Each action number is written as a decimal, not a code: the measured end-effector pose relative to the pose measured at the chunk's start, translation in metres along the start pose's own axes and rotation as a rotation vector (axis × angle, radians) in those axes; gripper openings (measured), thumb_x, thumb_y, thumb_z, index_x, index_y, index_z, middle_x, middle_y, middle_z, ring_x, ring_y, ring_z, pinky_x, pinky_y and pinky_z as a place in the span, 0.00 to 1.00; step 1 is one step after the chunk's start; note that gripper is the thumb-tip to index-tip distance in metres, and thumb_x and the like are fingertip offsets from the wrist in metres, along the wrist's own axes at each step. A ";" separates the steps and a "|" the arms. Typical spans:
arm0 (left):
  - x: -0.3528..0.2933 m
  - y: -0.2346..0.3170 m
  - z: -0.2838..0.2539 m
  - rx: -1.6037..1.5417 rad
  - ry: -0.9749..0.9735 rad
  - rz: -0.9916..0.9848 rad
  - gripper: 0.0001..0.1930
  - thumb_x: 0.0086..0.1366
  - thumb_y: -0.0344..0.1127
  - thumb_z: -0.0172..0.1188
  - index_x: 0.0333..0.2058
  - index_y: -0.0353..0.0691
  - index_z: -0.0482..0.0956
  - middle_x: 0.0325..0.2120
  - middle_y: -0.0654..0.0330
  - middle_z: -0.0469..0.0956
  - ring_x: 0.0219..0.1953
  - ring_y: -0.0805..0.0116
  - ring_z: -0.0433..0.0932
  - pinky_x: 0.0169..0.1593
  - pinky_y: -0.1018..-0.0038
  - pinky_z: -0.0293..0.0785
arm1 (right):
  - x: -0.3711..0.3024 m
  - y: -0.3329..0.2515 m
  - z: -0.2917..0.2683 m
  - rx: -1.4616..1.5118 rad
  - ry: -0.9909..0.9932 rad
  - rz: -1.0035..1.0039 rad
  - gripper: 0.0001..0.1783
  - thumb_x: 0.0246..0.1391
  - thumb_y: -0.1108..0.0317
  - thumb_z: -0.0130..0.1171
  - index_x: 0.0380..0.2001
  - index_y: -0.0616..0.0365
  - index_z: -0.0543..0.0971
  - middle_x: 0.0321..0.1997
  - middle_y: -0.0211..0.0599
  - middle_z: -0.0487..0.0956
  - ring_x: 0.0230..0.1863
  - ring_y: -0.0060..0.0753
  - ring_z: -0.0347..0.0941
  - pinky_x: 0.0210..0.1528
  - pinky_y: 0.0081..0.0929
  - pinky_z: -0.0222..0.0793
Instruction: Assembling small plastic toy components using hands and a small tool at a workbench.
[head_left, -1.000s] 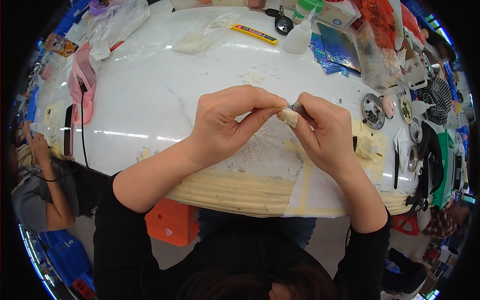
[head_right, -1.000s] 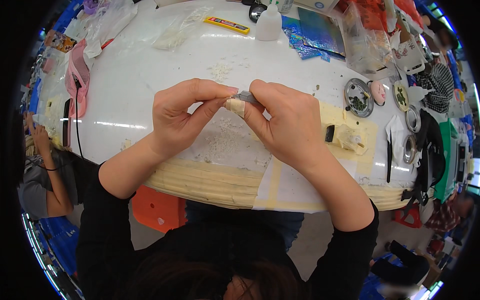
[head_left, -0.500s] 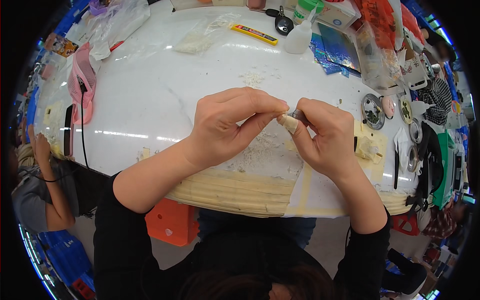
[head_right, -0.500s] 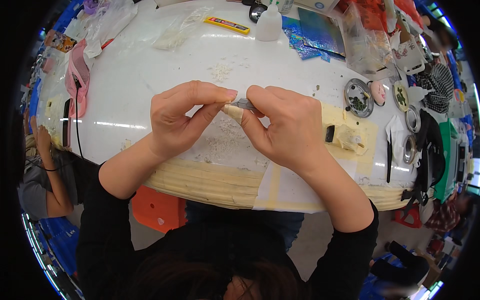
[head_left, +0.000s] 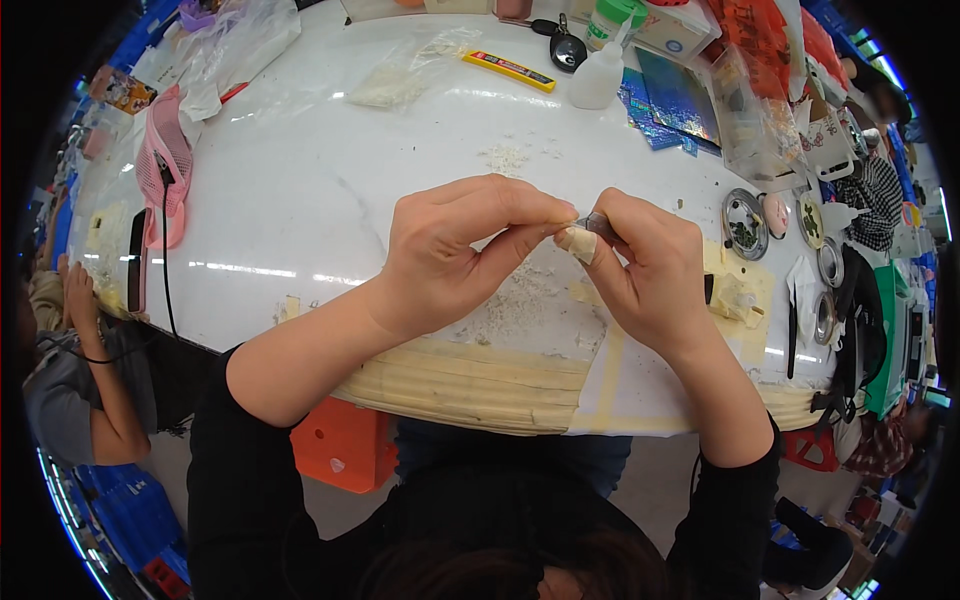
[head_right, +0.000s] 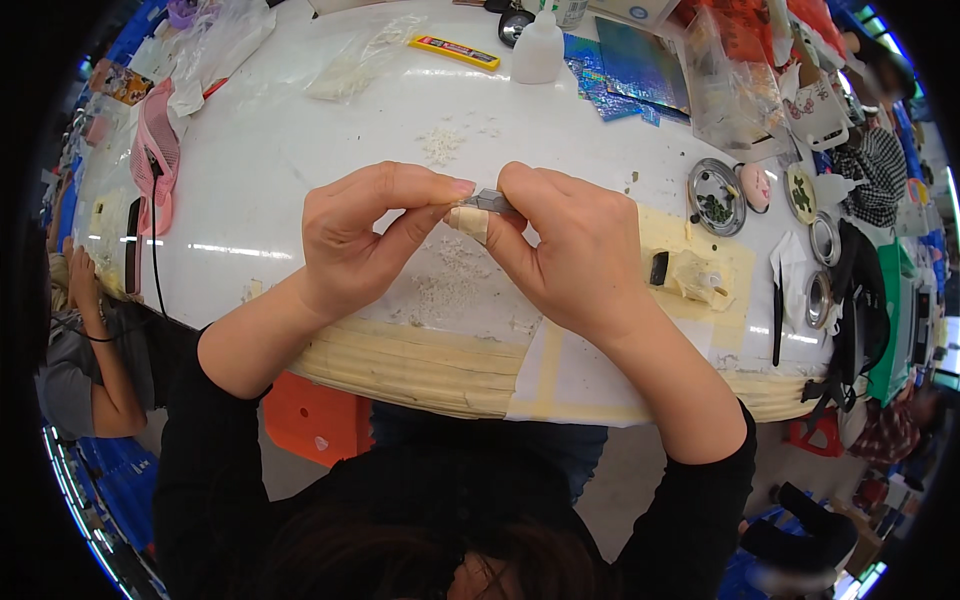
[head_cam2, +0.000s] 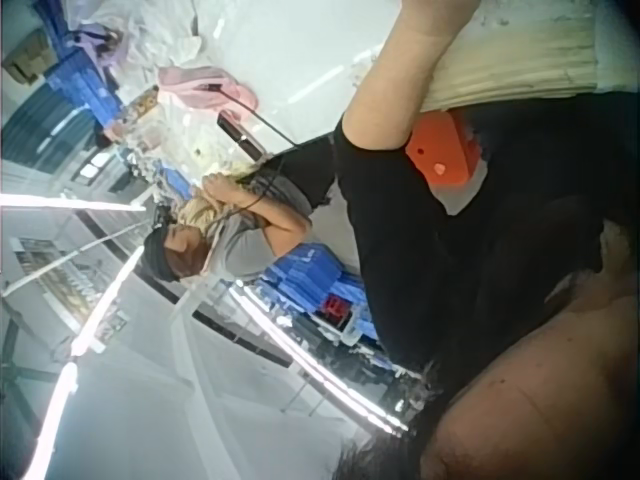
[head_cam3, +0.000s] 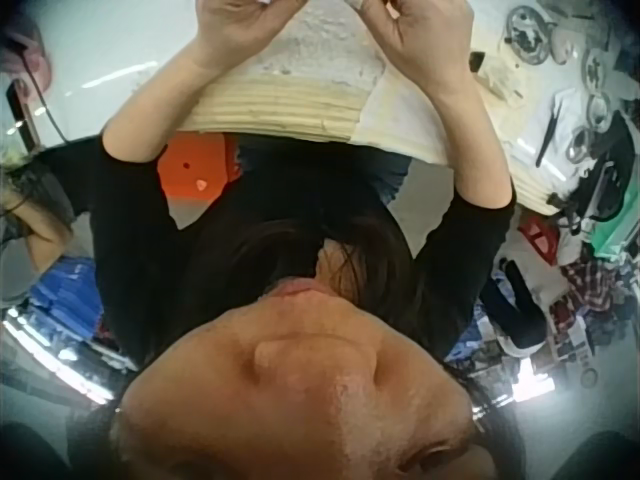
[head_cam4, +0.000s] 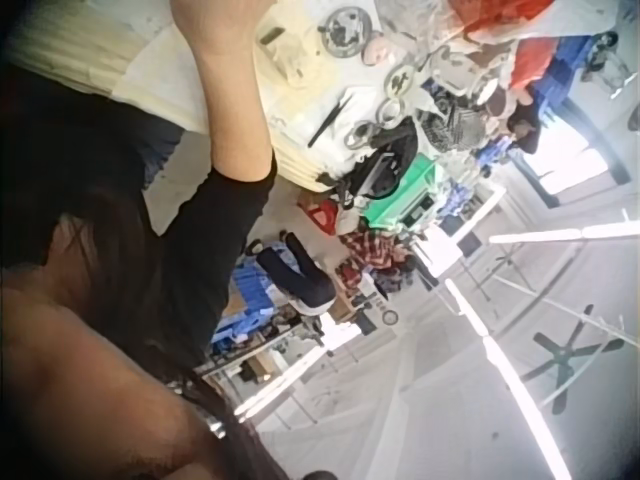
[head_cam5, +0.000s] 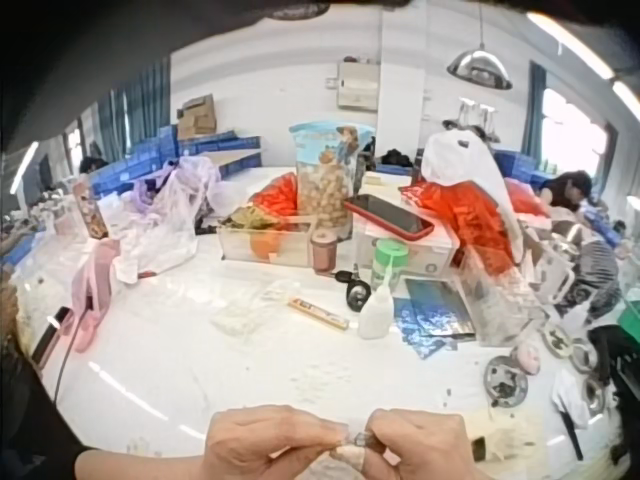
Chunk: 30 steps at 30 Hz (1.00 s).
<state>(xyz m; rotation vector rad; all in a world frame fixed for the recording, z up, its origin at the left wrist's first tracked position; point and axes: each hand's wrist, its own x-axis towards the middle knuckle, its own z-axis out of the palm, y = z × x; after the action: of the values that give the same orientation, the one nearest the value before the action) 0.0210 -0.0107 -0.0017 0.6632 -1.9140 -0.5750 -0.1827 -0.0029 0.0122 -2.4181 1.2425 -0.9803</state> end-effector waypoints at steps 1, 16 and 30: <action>0.000 0.000 0.000 0.002 0.000 0.001 0.11 0.58 0.18 0.62 0.40 0.36 0.83 0.32 0.57 0.84 0.32 0.69 0.82 0.35 0.78 0.78 | 0.000 0.000 0.000 0.004 -0.007 0.004 0.11 0.48 0.65 0.65 0.23 0.56 0.72 0.18 0.32 0.73 0.19 0.36 0.71 0.20 0.30 0.64; -0.001 0.000 -0.001 -0.040 -0.018 -0.068 0.08 0.61 0.20 0.61 0.39 0.33 0.82 0.32 0.57 0.82 0.33 0.72 0.81 0.36 0.78 0.78 | 0.002 -0.002 -0.007 0.106 -0.069 0.075 0.09 0.48 0.67 0.65 0.24 0.57 0.75 0.19 0.34 0.74 0.19 0.35 0.72 0.21 0.28 0.66; 0.005 -0.002 -0.004 -0.843 -0.177 -0.819 0.08 0.68 0.34 0.58 0.39 0.33 0.79 0.32 0.57 0.83 0.34 0.73 0.82 0.40 0.79 0.79 | 0.004 0.000 -0.004 0.233 0.046 -0.052 0.23 0.37 0.87 0.56 0.39 0.56 0.82 0.33 0.35 0.79 0.29 0.31 0.77 0.29 0.24 0.73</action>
<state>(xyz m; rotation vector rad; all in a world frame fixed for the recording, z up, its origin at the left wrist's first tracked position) 0.0236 -0.0166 0.0021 0.8113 -1.2768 -1.8652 -0.1833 -0.0057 0.0170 -2.2688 1.0204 -1.1338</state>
